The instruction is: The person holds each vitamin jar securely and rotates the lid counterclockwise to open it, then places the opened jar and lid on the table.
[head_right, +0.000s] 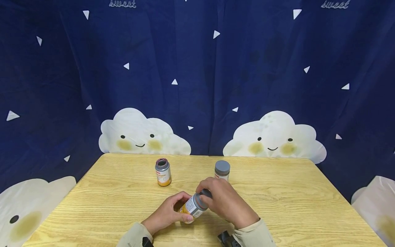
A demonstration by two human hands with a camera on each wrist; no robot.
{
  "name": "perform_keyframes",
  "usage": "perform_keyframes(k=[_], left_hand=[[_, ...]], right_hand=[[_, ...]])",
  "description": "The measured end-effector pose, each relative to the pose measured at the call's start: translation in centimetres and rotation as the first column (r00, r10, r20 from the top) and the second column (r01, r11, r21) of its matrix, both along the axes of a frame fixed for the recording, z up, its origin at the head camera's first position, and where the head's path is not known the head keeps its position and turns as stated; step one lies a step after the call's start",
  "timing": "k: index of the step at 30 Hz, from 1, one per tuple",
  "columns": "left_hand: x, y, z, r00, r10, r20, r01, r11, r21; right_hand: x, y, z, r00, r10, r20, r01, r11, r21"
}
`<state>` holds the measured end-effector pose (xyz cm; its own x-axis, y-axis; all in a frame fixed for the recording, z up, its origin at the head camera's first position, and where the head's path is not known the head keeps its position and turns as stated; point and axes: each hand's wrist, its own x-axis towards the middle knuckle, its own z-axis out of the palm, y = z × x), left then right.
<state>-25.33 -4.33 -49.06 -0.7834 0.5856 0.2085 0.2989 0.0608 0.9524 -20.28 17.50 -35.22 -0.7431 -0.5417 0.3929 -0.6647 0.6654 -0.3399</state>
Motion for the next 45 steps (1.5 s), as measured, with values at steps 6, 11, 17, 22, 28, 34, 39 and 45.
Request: perform_keyframes(k=[6, 11, 17, 22, 28, 34, 39, 45], left_hand=[[0.11, -0.03, 0.31, 1.0, -0.012, 0.025, 0.012, 1.0, 0.006], [0.12, 0.01, 0.29, 1.0, -0.014, 0.016, 0.014, 1.0, 0.007], [0.09, 0.03, 0.16, 1.0, -0.006, -0.004, 0.006, 1.0, 0.009], [0.06, 0.02, 0.19, 1.0, -0.001, 0.008, 0.001, 1.0, 0.007], [0.09, 0.04, 0.38, 1.0, -0.007, 0.012, 0.007, 1.0, 0.005], [0.01, 0.03, 0.18, 1.0, -0.002, 0.009, 0.002, 1.0, -0.002], [0.1, 0.01, 0.34, 1.0, 0.007, 0.019, -0.007, 1.0, -0.011], [0.13, 0.01, 0.37, 1.0, 0.007, 0.017, -0.007, 1.0, -0.018]], right_hand=[[0.12, -0.08, -0.03, 0.999, -0.037, 0.027, 0.037, 0.999, -0.013], [0.19, -0.1, -0.01, 0.979, -0.173, 0.104, 0.175, 0.984, -0.009], [0.13, -0.19, 0.03, 0.945, -0.288, 0.159, 0.285, 0.958, 0.038], [0.07, -0.17, 0.05, 0.946, -0.288, 0.148, 0.284, 0.958, 0.048], [-0.01, -0.09, 0.07, 0.953, -0.257, 0.16, 0.254, 0.966, 0.038], [-0.09, 0.09, 0.1, 0.96, -0.2, 0.196, 0.199, 0.98, 0.026], [-0.16, 0.44, 0.12, 0.967, -0.125, 0.224, 0.126, 0.992, 0.01], [-0.17, 0.74, 0.04, 0.972, -0.06, 0.226, 0.063, 0.998, -0.008]])
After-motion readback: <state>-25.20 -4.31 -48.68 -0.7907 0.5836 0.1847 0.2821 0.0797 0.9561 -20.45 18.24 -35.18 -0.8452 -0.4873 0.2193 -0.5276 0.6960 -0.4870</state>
